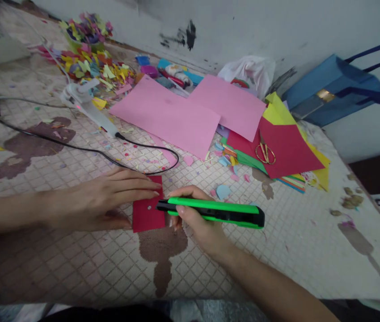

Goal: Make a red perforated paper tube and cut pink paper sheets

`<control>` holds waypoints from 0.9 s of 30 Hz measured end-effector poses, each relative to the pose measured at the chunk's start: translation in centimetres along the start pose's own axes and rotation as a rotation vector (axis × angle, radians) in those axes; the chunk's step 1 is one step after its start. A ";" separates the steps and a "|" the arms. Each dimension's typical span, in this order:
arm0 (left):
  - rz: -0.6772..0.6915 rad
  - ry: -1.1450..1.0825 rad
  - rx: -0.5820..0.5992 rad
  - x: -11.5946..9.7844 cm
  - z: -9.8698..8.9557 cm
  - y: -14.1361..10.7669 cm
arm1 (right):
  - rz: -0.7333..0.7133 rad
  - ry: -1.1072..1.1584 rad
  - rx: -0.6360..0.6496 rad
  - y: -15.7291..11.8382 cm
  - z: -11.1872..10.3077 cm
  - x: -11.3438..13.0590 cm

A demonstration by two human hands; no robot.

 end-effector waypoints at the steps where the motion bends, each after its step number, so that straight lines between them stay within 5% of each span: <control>1: 0.048 -0.016 0.039 -0.2 0.0 0.4 | -0.014 0.043 -0.005 0.1 0.1 0.2; 5: 0.162 -0.092 0.185 -0.6 0.0 1.9 | -0.083 0.117 -0.077 0.6 -0.2 1.5; 10: 0.165 -0.105 0.147 -0.4 -0.2 3.4 | -0.109 0.077 -0.148 1.0 -0.8 2.7; 15: 0.075 0.068 0.107 -0.3 0.2 2.9 | -0.128 0.047 -0.129 0.9 -0.9 2.8; 19: -0.127 0.147 0.066 0.4 0.3 1.4 | -0.128 -0.012 0.007 0.1 0.1 2.2; 27: -0.227 -0.015 -0.010 1.2 0.5 -0.7 | -0.214 -0.498 0.081 -0.8 2.7 2.5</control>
Point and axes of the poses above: each hand's wrist, its own y-axis towards the middle knuckle, its own z-axis out of the palm, x = y × z, the point moved 7 cm from there along y, towards the middle knuckle, and after that the axes turned 7 degrees about y, right-handed, at the moved point
